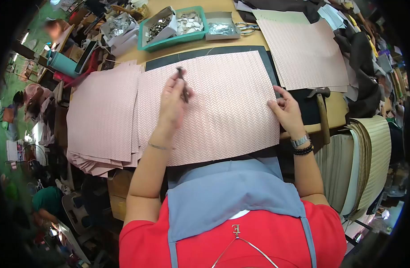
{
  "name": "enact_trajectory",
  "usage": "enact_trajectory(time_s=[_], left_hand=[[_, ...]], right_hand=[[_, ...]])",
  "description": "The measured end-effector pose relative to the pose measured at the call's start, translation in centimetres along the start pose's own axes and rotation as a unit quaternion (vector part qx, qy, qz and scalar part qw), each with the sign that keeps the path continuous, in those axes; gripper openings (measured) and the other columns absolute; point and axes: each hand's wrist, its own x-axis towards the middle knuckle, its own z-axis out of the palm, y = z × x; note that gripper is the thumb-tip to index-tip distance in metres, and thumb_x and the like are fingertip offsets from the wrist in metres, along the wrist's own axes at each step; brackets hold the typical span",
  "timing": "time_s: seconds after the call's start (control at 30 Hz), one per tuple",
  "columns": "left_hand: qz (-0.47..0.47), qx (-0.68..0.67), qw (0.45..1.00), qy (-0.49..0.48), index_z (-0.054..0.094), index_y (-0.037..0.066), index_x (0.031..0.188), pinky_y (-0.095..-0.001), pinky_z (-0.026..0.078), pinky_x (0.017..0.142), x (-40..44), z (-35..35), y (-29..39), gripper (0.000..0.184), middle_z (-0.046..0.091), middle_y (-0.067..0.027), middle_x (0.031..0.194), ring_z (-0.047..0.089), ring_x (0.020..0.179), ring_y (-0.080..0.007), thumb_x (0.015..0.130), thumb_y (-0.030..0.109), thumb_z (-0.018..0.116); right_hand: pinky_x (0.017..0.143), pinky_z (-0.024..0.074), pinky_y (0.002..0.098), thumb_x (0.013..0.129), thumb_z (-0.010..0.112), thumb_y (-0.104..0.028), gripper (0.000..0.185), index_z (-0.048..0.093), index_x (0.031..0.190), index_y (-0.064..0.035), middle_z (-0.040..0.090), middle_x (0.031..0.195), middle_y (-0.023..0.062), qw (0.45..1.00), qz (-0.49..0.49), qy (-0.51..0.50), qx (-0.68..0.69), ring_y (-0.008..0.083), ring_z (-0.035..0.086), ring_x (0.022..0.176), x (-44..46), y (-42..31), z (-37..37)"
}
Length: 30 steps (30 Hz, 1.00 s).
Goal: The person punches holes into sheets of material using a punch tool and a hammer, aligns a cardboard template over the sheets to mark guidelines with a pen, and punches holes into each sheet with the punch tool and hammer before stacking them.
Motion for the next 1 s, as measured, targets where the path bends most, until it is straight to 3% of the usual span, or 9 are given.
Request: enact_trajectory(time_s=[0.07,0.17,0.23,0.3,0.47,0.77,1.0], left_hand=[[0.055,0.034,0.997,0.032,0.051,0.008,0.123,-0.0259,0.05,0.079,1.6,-1.1,0.6,0.026,0.059,-0.0007,0.095,0.061,0.088,-0.0119,0.098,0.014,0.048],[0.101,0.086,0.988,0.075,0.051,0.009,0.123,-0.0255,0.05,0.078,4.0,-1.8,1.2,0.026,0.062,-0.0022,0.101,0.063,0.092,-0.0134,0.098,0.016,0.05],[0.145,0.102,0.981,0.075,0.052,0.009,0.12,-0.0246,0.051,0.076,5.5,-1.7,1.2,0.025,0.064,-0.0056,0.108,0.065,0.092,-0.0132,0.096,0.015,0.054],[0.178,0.123,0.974,0.068,0.052,0.009,0.118,-0.0234,0.051,0.074,7.0,-1.5,1.0,0.024,0.066,-0.0067,0.107,0.065,0.091,-0.0125,0.096,0.016,0.056],[0.226,0.109,0.965,0.073,0.054,0.007,0.112,-0.0189,0.047,0.067,9.1,-1.4,-0.7,0.021,0.068,-0.0043,0.098,0.062,0.079,-0.0072,0.092,0.011,0.061],[0.196,0.049,0.97,0.134,0.05,0.008,0.114,-0.023,0.05,0.071,8.4,-2.4,-1.1,0.023,0.066,-0.0076,0.102,0.063,0.083,-0.0115,0.094,0.016,0.059],[0.195,0.085,0.972,0.098,0.049,0.008,0.113,-0.0204,0.048,0.067,8.6,-1.8,-1.4,0.022,0.064,-0.0039,0.096,0.06,0.08,-0.0072,0.094,0.015,0.058]], right_hand=[[0.06,0.0459,0.0207,0.083,0.07,-0.014,0.051,0.05,0.128,0.0026,0.064,0.081,0.0022,0.992,-0.037,0.08,-0.091,0.0051,0.055,0.065,-0.5,-1.0,-1.5],[0.067,0.0485,0.0269,0.081,0.073,-0.02,0.052,0.054,0.126,-0.0013,0.064,0.084,0.0055,0.947,-0.109,0.2,-0.228,0.0131,0.058,0.072,-0.4,1.0,-5.2],[0.086,0.0463,0.0379,0.082,0.071,-0.027,0.047,0.058,0.121,-0.0044,0.063,0.105,0.013,0.873,-0.103,0.246,-0.408,0.0288,0.059,0.096,-0.8,2.0,-8.0],[0.093,0.0434,0.0408,0.085,0.067,-0.03,0.042,0.06,0.119,-0.0064,0.059,0.117,0.012,0.808,-0.144,0.279,-0.5,0.031,0.055,0.105,-1.4,4.0,-9.8],[0.097,0.0405,0.0426,0.087,0.062,-0.033,0.033,0.064,0.113,-0.011,0.054,0.126,0.0072,0.774,-0.097,0.297,-0.551,0.0293,0.05,0.114,-1.8,6.2,-10.0],[0.097,0.0414,0.042,0.087,0.063,-0.029,0.026,0.068,0.106,-0.0123,0.054,0.127,0.0065,0.782,-0.082,0.3,-0.54,0.0293,0.049,0.117,-1.5,5.9,-9.8],[0.096,0.0412,0.0421,0.085,0.065,-0.026,0.024,0.068,0.105,-0.0113,0.054,0.126,0.0078,0.787,-0.091,0.301,-0.531,0.0304,0.05,0.116,-1.4,5.9,-9.8]])
